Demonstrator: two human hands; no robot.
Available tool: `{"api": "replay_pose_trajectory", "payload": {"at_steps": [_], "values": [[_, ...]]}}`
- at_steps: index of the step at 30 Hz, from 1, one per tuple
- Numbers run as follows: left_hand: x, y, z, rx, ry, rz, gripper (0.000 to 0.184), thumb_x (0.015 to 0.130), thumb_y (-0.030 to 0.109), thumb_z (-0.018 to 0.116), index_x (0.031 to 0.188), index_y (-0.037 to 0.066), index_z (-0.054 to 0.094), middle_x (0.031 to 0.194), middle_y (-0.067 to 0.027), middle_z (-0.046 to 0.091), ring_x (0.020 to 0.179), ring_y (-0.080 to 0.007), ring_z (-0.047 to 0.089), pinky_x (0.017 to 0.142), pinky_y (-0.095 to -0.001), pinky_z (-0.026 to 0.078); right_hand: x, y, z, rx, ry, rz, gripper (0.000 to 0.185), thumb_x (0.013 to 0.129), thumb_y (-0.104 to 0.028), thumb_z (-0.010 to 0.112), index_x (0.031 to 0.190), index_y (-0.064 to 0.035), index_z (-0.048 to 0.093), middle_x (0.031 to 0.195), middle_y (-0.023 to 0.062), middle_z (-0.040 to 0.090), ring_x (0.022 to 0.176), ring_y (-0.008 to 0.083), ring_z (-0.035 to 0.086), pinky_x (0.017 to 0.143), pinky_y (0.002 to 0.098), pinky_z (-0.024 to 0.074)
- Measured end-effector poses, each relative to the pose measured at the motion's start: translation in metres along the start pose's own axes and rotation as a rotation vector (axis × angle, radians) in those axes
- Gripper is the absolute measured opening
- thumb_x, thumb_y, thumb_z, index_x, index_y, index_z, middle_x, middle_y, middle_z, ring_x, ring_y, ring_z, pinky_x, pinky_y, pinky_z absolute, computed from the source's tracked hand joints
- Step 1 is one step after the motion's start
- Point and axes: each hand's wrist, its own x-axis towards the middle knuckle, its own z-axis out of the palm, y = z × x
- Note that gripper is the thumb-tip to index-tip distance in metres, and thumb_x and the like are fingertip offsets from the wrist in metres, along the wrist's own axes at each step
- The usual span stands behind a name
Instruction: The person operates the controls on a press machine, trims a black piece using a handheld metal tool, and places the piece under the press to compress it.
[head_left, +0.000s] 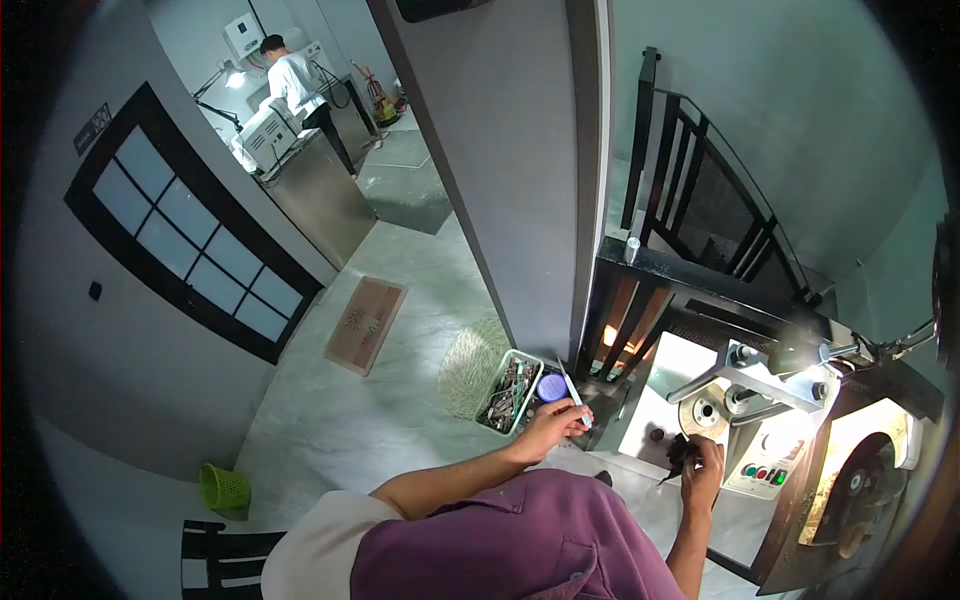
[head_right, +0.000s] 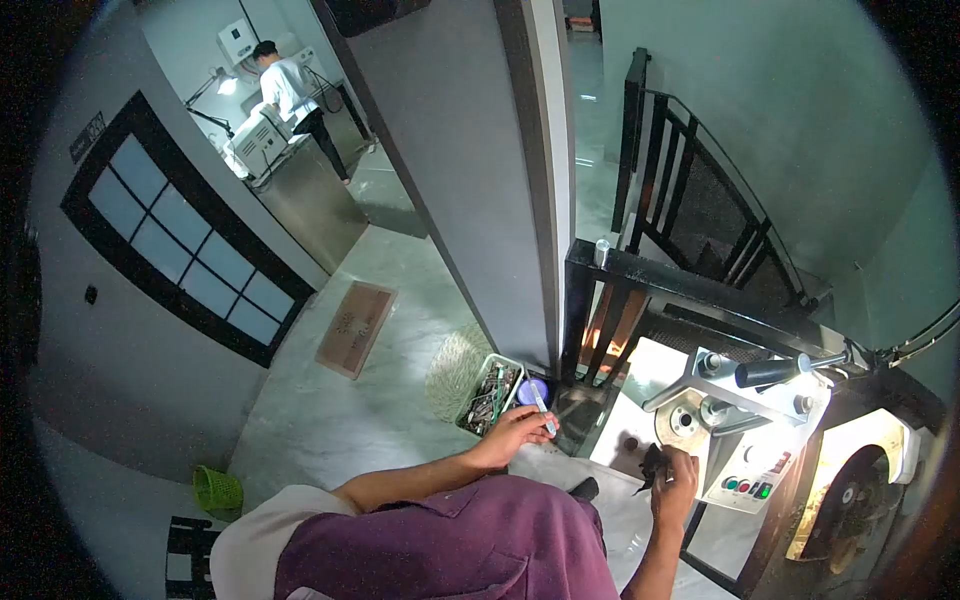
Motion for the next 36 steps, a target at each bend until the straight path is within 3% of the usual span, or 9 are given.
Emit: {"api": "replay_pose_trajectory", "payload": {"at_steps": [2, 8, 16, 22, 25, 27, 32, 35, 36], "values": [[0.000, 0.002, -0.002, 0.019, 0.018, 0.002, 0.029, 0.099, 0.028, 0.059, 0.109, 0.002, 0.066, 0.103, -0.0060, 0.069, 0.092, -0.0142, 0.065, 0.083, -0.0272, 0.051, 0.000, -0.001, -0.002, 0.051, -0.002, 0.088, 0.032, 0.069, 0.012, 0.059, 0.097, -0.0028, 0.065, 0.093, 0.0103, 0.064, 0.089, 0.0280, 0.058, 0.075, 0.0363, 0.0499], [0.002, 0.002, 0.002, 0.028, 0.025, 0.014, 0.030, 0.099, 0.028, 0.059, 0.110, 0.002, 0.066, 0.103, -0.0063, 0.069, 0.092, -0.0143, 0.065, 0.084, -0.0277, 0.051, -0.001, 0.001, -0.005, -0.002, -0.076, -0.036, 0.023, 0.066, 0.007, 0.064, 0.087, -0.0014, 0.064, 0.095, 0.0130, 0.063, 0.097, 0.0337, 0.056, 0.087, 0.0424, 0.0460], [0.005, 0.005, 0.004, 0.030, 0.019, 0.008, 0.030, 0.099, 0.030, 0.059, 0.109, 0.003, 0.066, 0.102, -0.0063, 0.069, 0.093, -0.0154, 0.066, 0.085, -0.0293, 0.051, -0.004, 0.002, 0.002, 0.066, 0.002, 0.158, 0.029, 0.068, 0.007, 0.063, 0.095, -0.0018, 0.065, 0.100, 0.0133, 0.062, 0.101, 0.0338, 0.056, 0.089, 0.0424, 0.0460], [0.004, 0.009, 0.005, 0.046, 0.024, -0.009, 0.030, 0.100, 0.030, 0.058, 0.109, 0.003, 0.066, 0.102, -0.0067, 0.068, 0.094, -0.0161, 0.066, 0.086, -0.0294, 0.051, -0.006, 0.007, -0.001, -0.030, -0.058, -0.007, 0.033, 0.070, 0.010, 0.061, 0.100, -0.0044, 0.067, 0.108, 0.0134, 0.063, 0.109, 0.0327, 0.056, 0.093, 0.0415, 0.0461], [0.003, 0.010, 0.004, 0.066, 0.024, 0.001, 0.030, 0.100, 0.029, 0.057, 0.110, 0.002, 0.065, 0.103, -0.0078, 0.069, 0.096, -0.0169, 0.066, 0.087, -0.0296, 0.051, -0.007, 0.009, 0.001, -0.151, 0.089, -0.122, 0.029, 0.073, 0.014, 0.055, 0.096, -0.0002, 0.066, 0.110, 0.0138, 0.063, 0.102, 0.0323, 0.061, 0.088, 0.0370, 0.0494], [0.003, 0.011, 0.003, 0.058, 0.014, -0.002, 0.030, 0.100, 0.028, 0.058, 0.112, 0.001, 0.065, 0.105, -0.0087, 0.069, 0.096, -0.0173, 0.066, 0.087, -0.0297, 0.051, -0.008, 0.019, 0.001, 0.140, -0.002, 0.073, 0.027, 0.076, 0.014, 0.055, 0.098, 0.0011, 0.065, 0.107, 0.0144, 0.065, 0.101, 0.0315, 0.062, 0.089, 0.0360, 0.0488], [0.005, 0.000, 0.001, 0.038, -0.019, 0.054, 0.029, 0.090, 0.019, 0.069, 0.113, 0.001, 0.067, 0.101, -0.0072, 0.071, 0.096, -0.0170, 0.067, 0.085, -0.0312, 0.054, -0.007, 0.028, -0.009, 0.069, -0.004, 0.220, 0.027, 0.081, 0.008, 0.057, 0.106, -0.0002, 0.064, 0.112, 0.0162, 0.064, 0.103, 0.0332, 0.062, 0.090, 0.0377, 0.0476], [-0.002, 0.013, 0.011, 0.085, -0.008, 0.091, 0.027, 0.089, 0.013, 0.064, 0.112, 0.001, 0.066, 0.097, -0.0080, 0.072, 0.084, -0.0137, 0.067, 0.077, -0.0282, 0.054, -0.002, 0.020, -0.018, 0.081, -0.073, 0.114, 0.030, 0.078, 0.008, 0.057, 0.105, -0.0015, 0.065, 0.110, 0.0168, 0.063, 0.103, 0.0352, 0.062, 0.091, 0.0383, 0.0485], [0.000, 0.012, 0.010, 0.101, 0.002, 0.106, 0.026, 0.088, 0.012, 0.065, 0.111, 0.000, 0.067, 0.096, -0.0088, 0.072, 0.084, -0.0145, 0.067, 0.078, -0.0280, 0.054, -0.004, 0.016, -0.015, 0.121, -0.074, 0.180, 0.024, 0.082, 0.008, 0.058, 0.102, -0.0029, 0.066, 0.107, 0.0132, 0.065, 0.098, 0.0313, 0.064, 0.087, 0.0362, 0.0489]]}}
